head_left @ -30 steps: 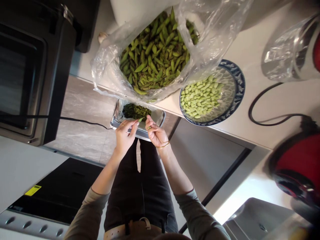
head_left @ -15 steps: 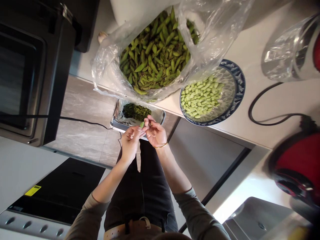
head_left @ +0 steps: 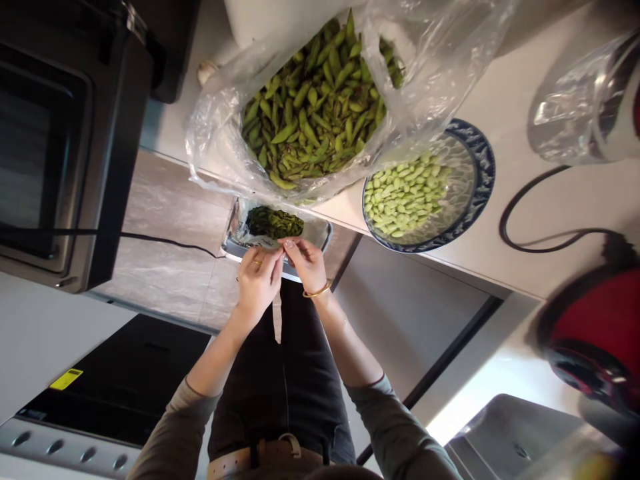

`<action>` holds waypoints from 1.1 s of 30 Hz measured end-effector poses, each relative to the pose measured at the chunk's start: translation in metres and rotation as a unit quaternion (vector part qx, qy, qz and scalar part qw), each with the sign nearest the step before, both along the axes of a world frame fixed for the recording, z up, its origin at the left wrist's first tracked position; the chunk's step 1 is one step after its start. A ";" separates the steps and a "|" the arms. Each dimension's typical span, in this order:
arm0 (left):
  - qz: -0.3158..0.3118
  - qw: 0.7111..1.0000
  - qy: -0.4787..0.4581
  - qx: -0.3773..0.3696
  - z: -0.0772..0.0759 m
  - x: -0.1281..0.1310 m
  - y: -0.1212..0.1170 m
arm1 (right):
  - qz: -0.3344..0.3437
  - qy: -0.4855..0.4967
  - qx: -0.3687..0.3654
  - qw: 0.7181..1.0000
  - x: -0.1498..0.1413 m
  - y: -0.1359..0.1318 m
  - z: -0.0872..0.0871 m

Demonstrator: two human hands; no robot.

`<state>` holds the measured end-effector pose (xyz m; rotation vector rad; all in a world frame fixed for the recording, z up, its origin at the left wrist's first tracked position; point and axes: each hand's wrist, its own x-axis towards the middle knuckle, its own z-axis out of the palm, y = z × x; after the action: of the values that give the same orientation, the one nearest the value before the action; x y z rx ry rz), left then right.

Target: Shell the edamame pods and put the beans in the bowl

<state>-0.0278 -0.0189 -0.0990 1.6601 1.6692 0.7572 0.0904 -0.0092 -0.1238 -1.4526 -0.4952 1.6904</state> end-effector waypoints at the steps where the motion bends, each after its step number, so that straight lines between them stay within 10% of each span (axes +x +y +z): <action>1: -0.008 1.000 0.006 -0.002 -0.001 0.000 0.001 | 0.000 -0.015 0.000 1.000 -0.001 0.000 0.001; 23: 0.058 0.998 0.030 0.024 -0.022 -0.015 0.001 | 0.156 0.027 -0.024 0.987 0.002 0.007 0.008; 33: -0.027 0.989 0.145 0.026 -0.011 -0.022 0.014 | 0.008 0.115 -0.065 0.991 0.005 0.004 0.003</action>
<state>-0.0499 -0.0054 -0.1102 1.9182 1.8044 0.5565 0.0951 -0.0049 -0.1212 -1.3239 -0.2758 1.9044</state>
